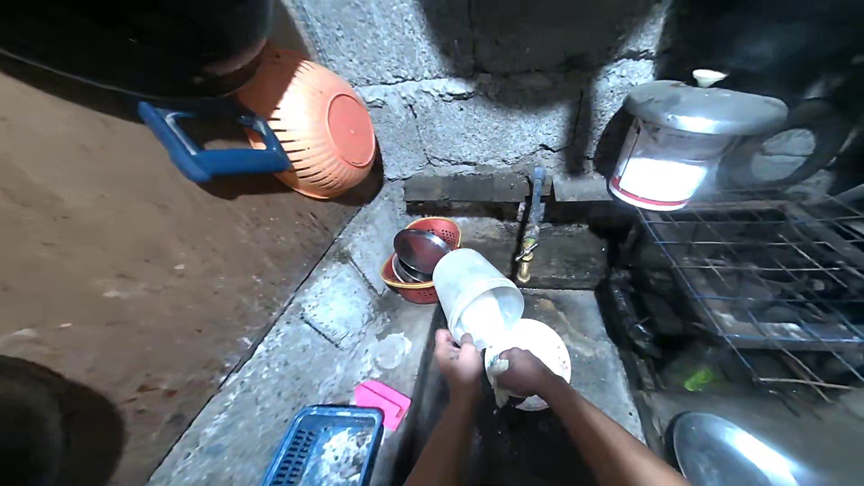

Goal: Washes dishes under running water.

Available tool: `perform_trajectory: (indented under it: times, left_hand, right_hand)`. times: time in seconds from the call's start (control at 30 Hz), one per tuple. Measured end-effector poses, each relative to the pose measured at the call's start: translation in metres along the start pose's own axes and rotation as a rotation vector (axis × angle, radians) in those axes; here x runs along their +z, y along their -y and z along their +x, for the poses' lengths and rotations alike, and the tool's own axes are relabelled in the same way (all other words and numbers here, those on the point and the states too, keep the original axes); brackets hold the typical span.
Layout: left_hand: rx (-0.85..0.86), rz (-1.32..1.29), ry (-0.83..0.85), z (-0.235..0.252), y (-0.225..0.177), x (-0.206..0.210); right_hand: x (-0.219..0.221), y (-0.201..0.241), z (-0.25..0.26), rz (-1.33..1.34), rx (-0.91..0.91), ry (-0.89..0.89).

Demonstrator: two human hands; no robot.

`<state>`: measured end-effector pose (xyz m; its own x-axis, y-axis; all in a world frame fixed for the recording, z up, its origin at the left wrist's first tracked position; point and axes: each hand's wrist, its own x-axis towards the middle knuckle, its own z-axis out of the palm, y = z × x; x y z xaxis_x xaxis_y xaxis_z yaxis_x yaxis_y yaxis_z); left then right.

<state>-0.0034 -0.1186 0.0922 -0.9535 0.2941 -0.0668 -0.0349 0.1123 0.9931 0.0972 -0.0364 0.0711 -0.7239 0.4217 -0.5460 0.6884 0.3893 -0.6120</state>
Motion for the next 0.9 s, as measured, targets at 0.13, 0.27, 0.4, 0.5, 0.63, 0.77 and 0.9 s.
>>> perform_trajectory:
  times: [0.13,0.27,0.4,0.5,0.63,0.77,0.9]
  left_hand:
    - [0.076,0.06,-0.047,-0.005,0.001,0.015]
    - [0.074,0.093,-0.065,-0.005,0.002,0.02]
    - [0.052,0.062,-0.064,-0.004,0.006,0.019]
    - [-0.099,-0.093,-0.023,-0.003,-0.008,0.013]
    - [-0.417,-0.29,0.021,0.024,-0.037,-0.013]
    - [-0.488,-0.232,0.041,0.058,-0.039,-0.059]
    - [-0.506,-0.127,0.032,0.093,-0.033,-0.103]
  right_hand:
    - [-0.007,0.007,-0.002,-0.06,0.065,0.031]
    - [-0.009,0.004,-0.001,-0.088,0.115,0.017]
    - [-0.013,-0.001,0.006,-0.085,0.121,0.009]
    - [-0.012,-0.013,0.016,-0.034,0.026,-0.032]
    - [-0.012,-0.042,0.021,0.172,0.062,-0.157]
    - [-0.016,-0.075,0.025,0.39,0.162,-0.223]
    - [-0.033,-0.071,0.011,0.711,0.27,-0.201]
